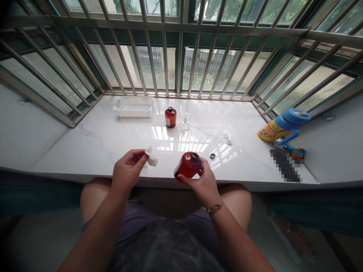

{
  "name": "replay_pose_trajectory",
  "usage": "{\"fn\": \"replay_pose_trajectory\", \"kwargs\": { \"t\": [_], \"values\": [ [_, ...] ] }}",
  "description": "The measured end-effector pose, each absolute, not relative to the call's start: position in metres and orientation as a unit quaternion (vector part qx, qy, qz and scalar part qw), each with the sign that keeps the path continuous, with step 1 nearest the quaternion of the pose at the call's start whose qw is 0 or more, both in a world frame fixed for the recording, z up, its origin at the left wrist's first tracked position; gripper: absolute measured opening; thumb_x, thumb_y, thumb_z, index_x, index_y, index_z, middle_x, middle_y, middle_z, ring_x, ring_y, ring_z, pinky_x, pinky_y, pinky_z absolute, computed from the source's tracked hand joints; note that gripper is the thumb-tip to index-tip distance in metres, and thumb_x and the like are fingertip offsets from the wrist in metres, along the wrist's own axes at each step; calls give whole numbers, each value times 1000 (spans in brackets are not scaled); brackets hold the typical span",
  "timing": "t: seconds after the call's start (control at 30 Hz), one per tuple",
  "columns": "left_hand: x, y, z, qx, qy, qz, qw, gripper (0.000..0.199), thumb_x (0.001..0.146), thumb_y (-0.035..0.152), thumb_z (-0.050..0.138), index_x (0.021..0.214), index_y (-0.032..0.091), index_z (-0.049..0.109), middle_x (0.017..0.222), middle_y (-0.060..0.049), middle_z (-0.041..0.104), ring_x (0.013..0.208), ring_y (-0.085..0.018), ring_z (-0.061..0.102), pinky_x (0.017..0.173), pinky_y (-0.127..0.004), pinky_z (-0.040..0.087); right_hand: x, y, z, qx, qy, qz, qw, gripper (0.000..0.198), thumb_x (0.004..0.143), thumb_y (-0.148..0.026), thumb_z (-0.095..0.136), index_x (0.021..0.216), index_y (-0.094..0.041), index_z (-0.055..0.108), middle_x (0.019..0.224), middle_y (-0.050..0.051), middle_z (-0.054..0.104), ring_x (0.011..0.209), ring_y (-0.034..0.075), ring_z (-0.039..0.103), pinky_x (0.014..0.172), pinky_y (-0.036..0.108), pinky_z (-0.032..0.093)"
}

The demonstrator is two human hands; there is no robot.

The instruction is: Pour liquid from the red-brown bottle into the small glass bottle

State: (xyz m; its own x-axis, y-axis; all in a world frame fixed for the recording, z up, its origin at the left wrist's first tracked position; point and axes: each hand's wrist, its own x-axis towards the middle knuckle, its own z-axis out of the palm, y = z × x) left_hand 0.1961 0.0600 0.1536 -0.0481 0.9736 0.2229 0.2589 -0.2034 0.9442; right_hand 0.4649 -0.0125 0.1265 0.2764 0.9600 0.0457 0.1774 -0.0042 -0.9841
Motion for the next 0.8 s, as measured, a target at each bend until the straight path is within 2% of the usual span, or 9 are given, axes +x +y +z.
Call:
{"fn": "replay_pose_trajectory", "kwargs": {
  "t": [0.1, 0.17, 0.27, 0.4, 0.53, 0.8],
  "values": [
    [146, 73, 159, 586, 595, 500, 229, 32, 94, 47, 78, 114, 23, 79, 101, -4, 81, 91, -21, 77, 88, -33, 60, 477, -16, 119, -615, -454, 350, 540, 82, 65, -47, 101, 132, -25, 60, 127, 10, 72, 110, 29, 72, 99, 47, 64],
    [110, 83, 157, 588, 655, 455, 136, 33, 94, 49, 75, 115, 24, 79, 100, -3, 81, 91, -22, 76, 87, -34, 60, 487, -19, 113, -634, -443, 326, 543, 82, 64, -48, 101, 132, -25, 60, 124, 10, 72, 107, 29, 72, 98, 48, 64],
    [61, 96, 146, 606, 702, 369, 62, 30, 93, 47, 71, 111, 23, 79, 100, -4, 80, 90, -24, 75, 90, -37, 59, 502, -23, 102, -655, -422, 300, 550, 85, 61, -49, 102, 131, -24, 61, 123, 11, 72, 106, 30, 73, 97, 49, 63],
    [15, 109, 119, 636, 727, 256, 36, 31, 93, 45, 62, 108, 22, 77, 104, -8, 79, 92, -28, 73, 90, -39, 57, 516, -28, 92, -673, -377, 304, 559, 88, 57, -49, 104, 129, -24, 61, 125, 12, 72, 104, 31, 75, 95, 49, 64],
    [-3, 118, 95, 663, 725, 185, 36, 36, 94, 44, 54, 107, 19, 77, 104, -13, 76, 95, -31, 71, 87, -41, 55, 524, -33, 90, -677, -363, 317, 557, 83, 60, -49, 103, 128, -24, 62, 123, 12, 74, 105, 31, 75, 94, 47, 64],
    [3, 123, 72, 682, 713, 160, 31, 40, 95, 43, 49, 108, 17, 76, 110, -17, 74, 96, -34, 70, 87, -43, 55, 528, -35, 90, -653, -360, 347, 569, 78, 62, -47, 102, 125, -24, 63, 123, 11, 74, 107, 31, 74, 96, 46, 63]
  ]
}}
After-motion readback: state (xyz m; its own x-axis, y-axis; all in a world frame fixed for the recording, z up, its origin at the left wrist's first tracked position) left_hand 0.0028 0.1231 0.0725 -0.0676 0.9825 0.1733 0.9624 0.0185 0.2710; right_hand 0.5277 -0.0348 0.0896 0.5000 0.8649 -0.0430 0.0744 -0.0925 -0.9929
